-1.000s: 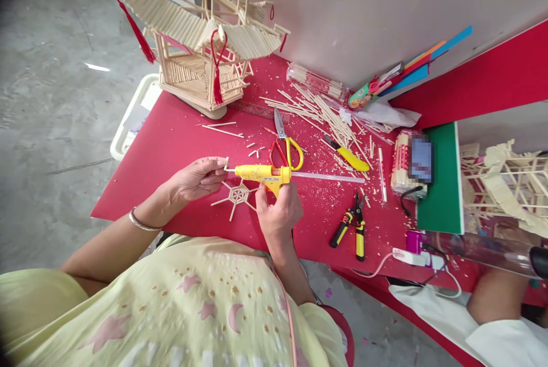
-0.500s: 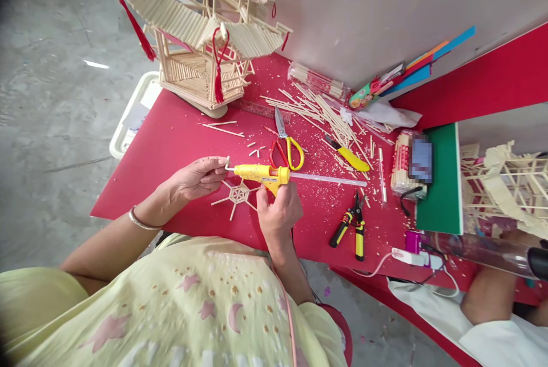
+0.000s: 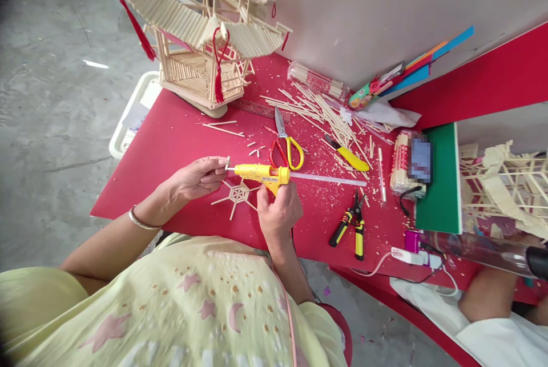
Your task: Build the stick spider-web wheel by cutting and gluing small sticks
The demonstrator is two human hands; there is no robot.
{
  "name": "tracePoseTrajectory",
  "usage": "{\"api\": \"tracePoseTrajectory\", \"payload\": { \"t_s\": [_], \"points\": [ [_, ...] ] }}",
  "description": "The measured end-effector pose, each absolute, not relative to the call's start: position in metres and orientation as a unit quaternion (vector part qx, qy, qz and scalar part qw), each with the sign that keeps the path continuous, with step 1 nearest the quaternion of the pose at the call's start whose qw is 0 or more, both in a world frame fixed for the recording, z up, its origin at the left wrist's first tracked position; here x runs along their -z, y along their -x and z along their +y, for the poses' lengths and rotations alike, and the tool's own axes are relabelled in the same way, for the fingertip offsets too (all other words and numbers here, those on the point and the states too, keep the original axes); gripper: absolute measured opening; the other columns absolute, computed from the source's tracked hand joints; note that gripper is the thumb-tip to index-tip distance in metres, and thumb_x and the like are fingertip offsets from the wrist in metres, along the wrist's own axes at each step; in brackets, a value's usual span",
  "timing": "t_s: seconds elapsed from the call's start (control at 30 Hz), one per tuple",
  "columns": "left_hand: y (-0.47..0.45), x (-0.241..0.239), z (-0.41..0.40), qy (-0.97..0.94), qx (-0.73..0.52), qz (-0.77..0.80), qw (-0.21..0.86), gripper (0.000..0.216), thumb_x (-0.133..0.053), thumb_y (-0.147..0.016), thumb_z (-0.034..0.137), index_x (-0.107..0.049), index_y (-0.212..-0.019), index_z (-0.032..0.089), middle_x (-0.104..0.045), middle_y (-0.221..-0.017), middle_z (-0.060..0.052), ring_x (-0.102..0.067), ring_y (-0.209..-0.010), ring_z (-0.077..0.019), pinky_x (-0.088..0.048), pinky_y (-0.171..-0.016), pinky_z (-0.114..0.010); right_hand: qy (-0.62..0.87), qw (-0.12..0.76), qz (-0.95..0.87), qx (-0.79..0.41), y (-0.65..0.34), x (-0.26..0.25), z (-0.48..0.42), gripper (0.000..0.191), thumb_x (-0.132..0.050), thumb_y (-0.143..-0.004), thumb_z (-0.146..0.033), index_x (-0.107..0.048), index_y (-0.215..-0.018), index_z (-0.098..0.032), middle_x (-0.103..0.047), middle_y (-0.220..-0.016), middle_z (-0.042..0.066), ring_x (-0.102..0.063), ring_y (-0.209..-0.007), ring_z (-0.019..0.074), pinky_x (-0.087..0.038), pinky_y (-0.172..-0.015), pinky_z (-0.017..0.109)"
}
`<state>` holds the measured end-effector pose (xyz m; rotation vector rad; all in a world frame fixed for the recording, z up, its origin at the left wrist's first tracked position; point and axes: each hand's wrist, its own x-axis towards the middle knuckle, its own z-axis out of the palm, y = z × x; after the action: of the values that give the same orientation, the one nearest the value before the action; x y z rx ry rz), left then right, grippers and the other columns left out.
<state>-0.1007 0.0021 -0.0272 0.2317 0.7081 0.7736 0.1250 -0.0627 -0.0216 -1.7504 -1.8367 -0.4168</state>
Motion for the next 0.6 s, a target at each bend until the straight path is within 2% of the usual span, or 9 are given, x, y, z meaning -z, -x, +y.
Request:
{"api": "tracePoseTrajectory", "payload": {
  "t_s": [0.23, 0.33, 0.6],
  "points": [
    [0.0990, 0.0249, -0.0015, -0.179, -0.372, 0.340, 0.845, 0.026, -0.086, -0.077, 0.028, -0.066, -0.074, 0.012, -0.046, -0.057, 0.005, -0.028, -0.040, 0.0005, -0.019, -0.038, -0.015, 0.665, 0.299, -0.668, 0.146, -0.1277, 0.0203, -0.0614, 0.028, -0.059, -0.095, -0.042, -0.060, -0.110, -0.018, -0.066, -0.082, 0.007, -0.066, -0.075, 0.0231, -0.052, -0.066, 0.033],
    [0.0973, 0.0247, -0.0040, -0.222, -0.375, 0.347, 0.831, 0.025, -0.088, -0.075, 0.030, -0.071, -0.078, 0.012, -0.043, -0.053, 0.006, -0.027, -0.040, 0.0000, -0.020, -0.040, -0.016, 0.673, 0.294, -0.664, 0.142, -0.1294, 0.0183, -0.0599, 0.028, -0.057, -0.097, -0.042, -0.060, -0.109, -0.017, -0.066, -0.083, 0.008, -0.067, -0.076, 0.0232, -0.051, -0.067, 0.034],
    [0.0967, 0.0266, -0.0066, -0.262, -0.376, 0.366, 0.810, 0.029, -0.090, -0.072, 0.032, -0.073, -0.080, 0.011, -0.052, -0.056, 0.003, -0.031, -0.041, -0.0006, -0.021, -0.040, -0.017, 0.661, 0.291, -0.670, 0.172, -0.1294, 0.0143, -0.0575, 0.029, -0.059, -0.098, -0.041, -0.060, -0.111, -0.016, -0.067, -0.083, 0.007, -0.067, -0.075, 0.0218, -0.050, -0.065, 0.031]
  ]
}}
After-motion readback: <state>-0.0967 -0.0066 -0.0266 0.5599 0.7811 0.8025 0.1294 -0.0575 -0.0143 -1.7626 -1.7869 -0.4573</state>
